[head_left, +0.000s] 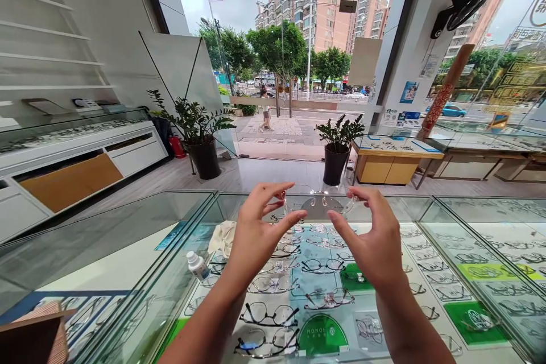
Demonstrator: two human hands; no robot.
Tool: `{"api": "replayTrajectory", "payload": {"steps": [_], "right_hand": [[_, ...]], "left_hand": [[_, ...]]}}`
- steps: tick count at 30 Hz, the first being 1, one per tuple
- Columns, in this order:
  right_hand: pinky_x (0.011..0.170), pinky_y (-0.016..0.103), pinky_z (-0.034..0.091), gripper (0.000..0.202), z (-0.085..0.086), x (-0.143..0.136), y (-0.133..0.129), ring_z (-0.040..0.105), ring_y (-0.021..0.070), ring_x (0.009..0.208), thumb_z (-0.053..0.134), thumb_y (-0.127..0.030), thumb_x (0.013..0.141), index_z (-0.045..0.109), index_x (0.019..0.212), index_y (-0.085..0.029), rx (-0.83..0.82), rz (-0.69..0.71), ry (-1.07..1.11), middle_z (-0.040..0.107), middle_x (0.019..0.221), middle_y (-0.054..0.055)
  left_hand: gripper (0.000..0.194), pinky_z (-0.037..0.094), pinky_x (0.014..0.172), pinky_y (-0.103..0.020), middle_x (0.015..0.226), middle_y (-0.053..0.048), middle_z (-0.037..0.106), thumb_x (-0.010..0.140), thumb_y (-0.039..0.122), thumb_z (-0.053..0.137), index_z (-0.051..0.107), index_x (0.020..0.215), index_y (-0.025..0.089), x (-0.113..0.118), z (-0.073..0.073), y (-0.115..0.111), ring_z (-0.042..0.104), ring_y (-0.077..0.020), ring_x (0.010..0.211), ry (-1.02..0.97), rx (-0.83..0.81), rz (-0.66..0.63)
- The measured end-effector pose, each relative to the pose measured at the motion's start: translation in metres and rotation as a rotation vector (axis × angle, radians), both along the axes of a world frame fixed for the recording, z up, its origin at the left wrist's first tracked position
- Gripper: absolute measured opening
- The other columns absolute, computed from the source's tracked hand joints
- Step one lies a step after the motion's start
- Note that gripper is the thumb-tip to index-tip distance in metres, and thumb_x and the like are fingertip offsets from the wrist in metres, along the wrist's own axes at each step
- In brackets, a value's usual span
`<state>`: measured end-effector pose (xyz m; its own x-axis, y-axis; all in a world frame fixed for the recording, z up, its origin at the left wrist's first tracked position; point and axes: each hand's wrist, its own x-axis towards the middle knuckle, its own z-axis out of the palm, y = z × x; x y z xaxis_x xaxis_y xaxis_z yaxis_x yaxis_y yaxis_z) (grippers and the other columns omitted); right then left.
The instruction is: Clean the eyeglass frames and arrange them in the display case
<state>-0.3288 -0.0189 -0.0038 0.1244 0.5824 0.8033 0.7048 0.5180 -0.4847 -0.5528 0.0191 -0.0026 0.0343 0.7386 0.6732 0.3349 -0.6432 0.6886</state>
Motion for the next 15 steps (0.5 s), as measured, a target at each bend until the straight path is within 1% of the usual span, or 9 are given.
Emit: {"api": "replayTrajectory", "payload": {"steps": [4, 6, 11, 15], "right_hand": [[0.096, 0.051, 0.055, 0.039, 0.0, 0.0, 0.001, 0.07, 0.0313, 0.107, 0.075, -0.05, 0.096, 0.066, 0.125, -0.026, -0.007, -0.004, 0.008, 0.075, 0.114, 0.01], [0.096, 0.051, 0.055, 0.039, -0.001, 0.001, 0.003, 0.071, 0.0313, 0.108, 0.076, -0.05, 0.096, 0.066, 0.125, -0.026, -0.015, 0.0, 0.009, 0.075, 0.115, 0.01], [0.099, 0.051, 0.056, 0.04, -0.003, 0.004, 0.01, 0.071, 0.0321, 0.117, 0.075, -0.049, 0.097, 0.066, 0.128, -0.026, -0.025, 0.048, 0.012, 0.076, 0.123, 0.011], [0.1, 0.051, 0.056, 0.041, -0.005, 0.008, 0.02, 0.071, 0.0321, 0.12, 0.076, -0.049, 0.096, 0.067, 0.129, -0.026, -0.058, 0.091, 0.045, 0.076, 0.127, 0.011]], "left_hand": [[0.047, 0.07, 0.092, -0.04, 0.117, -0.005, 0.067, 0.086, 0.044, 0.088, 0.075, 0.131, 0.036, -0.001, -0.003, 0.002, 0.07, -0.0207, 0.109, -0.006, -0.017, -0.02], [0.047, 0.069, 0.094, -0.04, 0.117, -0.005, 0.067, 0.087, 0.044, 0.088, 0.075, 0.131, 0.036, -0.001, -0.003, 0.003, 0.07, -0.02, 0.108, 0.001, 0.002, -0.012], [0.052, 0.065, 0.096, -0.041, 0.114, -0.004, 0.065, 0.085, 0.042, 0.09, 0.074, 0.134, 0.035, 0.001, -0.004, 0.008, 0.066, -0.0195, 0.105, 0.047, 0.195, 0.098], [0.051, 0.063, 0.093, -0.041, 0.113, -0.004, 0.065, 0.086, 0.044, 0.089, 0.073, 0.133, 0.034, 0.006, -0.008, 0.009, 0.066, -0.0204, 0.103, 0.095, 0.263, 0.195]]}}
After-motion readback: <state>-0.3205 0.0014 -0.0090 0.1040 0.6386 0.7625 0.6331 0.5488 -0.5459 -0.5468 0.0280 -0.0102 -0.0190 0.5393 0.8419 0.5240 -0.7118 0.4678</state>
